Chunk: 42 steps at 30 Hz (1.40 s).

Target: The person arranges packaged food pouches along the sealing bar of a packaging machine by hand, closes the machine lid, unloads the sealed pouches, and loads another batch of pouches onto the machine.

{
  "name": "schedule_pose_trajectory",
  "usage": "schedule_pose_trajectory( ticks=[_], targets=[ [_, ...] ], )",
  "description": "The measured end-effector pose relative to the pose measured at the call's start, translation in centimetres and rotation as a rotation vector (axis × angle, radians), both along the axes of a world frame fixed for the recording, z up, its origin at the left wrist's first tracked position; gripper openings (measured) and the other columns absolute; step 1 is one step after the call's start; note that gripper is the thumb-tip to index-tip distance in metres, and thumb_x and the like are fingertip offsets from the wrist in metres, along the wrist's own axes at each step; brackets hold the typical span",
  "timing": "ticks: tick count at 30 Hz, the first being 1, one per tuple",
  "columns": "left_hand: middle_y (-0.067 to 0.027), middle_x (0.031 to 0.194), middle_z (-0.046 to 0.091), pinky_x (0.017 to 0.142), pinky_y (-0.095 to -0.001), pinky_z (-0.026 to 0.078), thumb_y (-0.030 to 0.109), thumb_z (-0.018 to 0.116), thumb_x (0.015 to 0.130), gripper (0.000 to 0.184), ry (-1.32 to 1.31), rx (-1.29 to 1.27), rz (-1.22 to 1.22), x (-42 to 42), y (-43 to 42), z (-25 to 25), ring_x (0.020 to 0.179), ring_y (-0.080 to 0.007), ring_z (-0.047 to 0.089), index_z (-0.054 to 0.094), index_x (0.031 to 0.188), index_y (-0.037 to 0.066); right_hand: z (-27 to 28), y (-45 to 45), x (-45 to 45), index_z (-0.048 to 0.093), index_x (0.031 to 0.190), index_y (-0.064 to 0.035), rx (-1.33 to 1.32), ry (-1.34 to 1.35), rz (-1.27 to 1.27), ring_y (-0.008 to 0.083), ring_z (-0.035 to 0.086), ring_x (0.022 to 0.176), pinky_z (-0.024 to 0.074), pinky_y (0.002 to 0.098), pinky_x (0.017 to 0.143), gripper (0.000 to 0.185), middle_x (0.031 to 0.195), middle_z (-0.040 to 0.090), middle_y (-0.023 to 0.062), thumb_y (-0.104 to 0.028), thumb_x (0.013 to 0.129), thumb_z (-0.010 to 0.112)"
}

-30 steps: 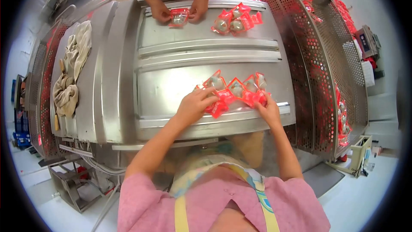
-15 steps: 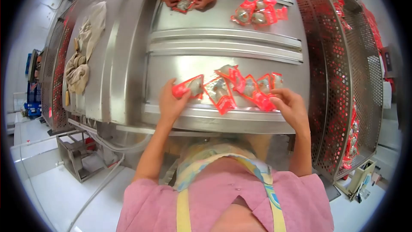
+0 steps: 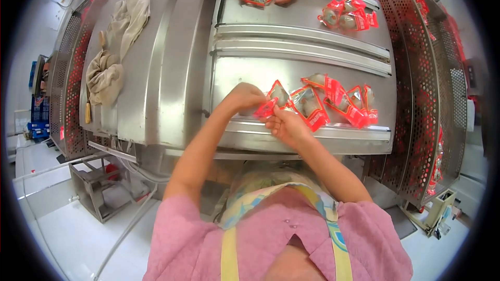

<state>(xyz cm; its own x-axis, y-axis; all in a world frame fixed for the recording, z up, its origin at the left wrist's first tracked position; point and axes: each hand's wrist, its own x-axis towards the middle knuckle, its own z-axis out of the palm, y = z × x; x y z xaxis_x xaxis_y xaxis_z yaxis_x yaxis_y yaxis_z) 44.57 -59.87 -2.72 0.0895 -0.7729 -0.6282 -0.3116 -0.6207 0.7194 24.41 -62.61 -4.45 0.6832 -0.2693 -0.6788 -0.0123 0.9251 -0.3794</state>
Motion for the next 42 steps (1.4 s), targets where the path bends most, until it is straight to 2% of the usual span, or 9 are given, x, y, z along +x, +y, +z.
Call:
schedule_pose_trajectory(
  ticks=[10,14,19,22,27,30,33,36,42],
  targets=[
    [0.0007,0.07,0.06,0.047,-0.0208,0.031,0.021,0.071,0.075,0.022,0.474,0.275,0.181,2.1,2.5,-1.3,0.055,-0.0064,0.047,0.07,0.089,0.004,0.2,-1.9,1.1,0.061,0.091,-0.0029,-0.124,0.108,0.215,0.0091,0.059,0.062,0.0431,0.0199,0.049,0.013,0.079,0.066,0.0058,-0.016,0.091,0.062],
    [-0.0003,0.072,0.062,0.05,-0.0236,0.039,0.019,0.074,0.077,0.019,-0.114,0.127,0.052,4.6,4.5,-2.1,0.061,-0.0081,0.054,0.067,0.084,0.003,0.4,-3.5,3.3,0.063,0.079,0.0003,-0.623,0.347,0.525,0.009,0.055,0.05,0.0419,0.0225,0.042,0.021,0.066,0.063,0.004,-0.018,0.085,0.069],
    [-0.0096,0.084,0.068,0.072,-0.0393,0.05,0.027,0.069,0.079,0.019,-0.672,0.073,0.014,4.4,7.0,0.0,0.08,-0.0281,0.065,0.067,0.086,0.009,-0.7,-2.7,6.6,0.062,0.07,0.0001,-0.869,0.393,0.657,0.0109,0.054,0.047,0.0427,0.0264,0.043,0.024,0.059,0.06,0.0052,-0.02,0.081,0.071],
    [-0.0155,0.092,0.068,0.076,-0.0443,0.052,0.03,0.054,0.084,0.029,-0.723,-0.038,-0.068,4.4,7.6,0.6,0.088,-0.0364,0.064,0.07,0.089,0.007,-3.3,-2.4,6.7,0.063,0.067,-0.0007,-1.048,0.435,0.698,0.0185,0.058,0.054,0.0469,0.0342,0.055,0.03,0.062,0.062,0.0094,-0.027,0.077,0.073],
    [-0.0122,0.086,0.068,0.073,-0.0405,0.051,0.026,0.066,0.079,0.021,-0.737,0.109,-0.157,4.2,6.7,2.8,0.081,-0.031,0.065,0.067,0.089,0.008,-2.1,-2.4,6.7,0.065,0.069,-0.0021,-1.18,0.478,0.801,0.0245,0.061,0.066,0.0469,0.0383,0.064,0.033,0.066,0.063,0.0117,-0.034,0.073,0.074],
    [-0.0102,0.081,0.069,0.07,-0.0376,0.051,0.022,0.073,0.075,0.023,-0.708,0.154,-0.218,4.8,6.7,2.3,0.076,-0.0266,0.066,0.067,0.093,0.009,-0.8,-2.7,6.7,0.062,0.063,-0.0022,-1.162,0.378,0.833,0.0086,0.044,0.044,0.0336,0.0276,0.043,0.031,0.053,0.055,0.0026,-0.025,0.078,0.076],
    [-0.0089,0.079,0.069,0.07,-0.0361,0.051,0.019,0.071,0.074,0.024,-0.599,0.125,-0.09,5.4,6.7,0.7,0.075,-0.0248,0.066,0.068,0.097,0.01,-1.1,-3.8,6.7,0.064,0.064,-0.0031,-1.095,0.275,0.958,0.0082,0.041,0.042,0.0294,0.0282,0.04,0.029,0.052,0.052,0.0017,-0.025,0.078,0.076],
    [-0.0075,0.079,0.069,0.069,-0.0351,0.051,0.015,0.068,0.076,0.023,-0.551,0.097,-0.039,5.3,6.8,0.6,0.074,-0.0241,0.066,0.067,0.097,0.01,-0.5,-3.5,6.6,0.065,0.064,-0.0042,-0.726,0.305,0.701,0.0074,0.037,0.041,0.0247,0.0288,0.039,0.028,0.052,0.052,0.0007,-0.025,0.079,0.075],
    [-0.0131,0.086,0.068,0.071,-0.0426,0.05,0.023,0.059,0.083,0.018,-0.696,-0.049,0.002,3.8,8.4,0.7,0.084,-0.0316,0.064,0.063,0.092,0.007,-1.8,-1.6,6.9,0.07,0.079,-0.0077,-1.193,0.447,0.79,0.0268,0.063,0.071,0.0484,0.0373,0.067,0.027,0.075,0.067,0.0107,-0.034,0.075,0.07]
  ],
)
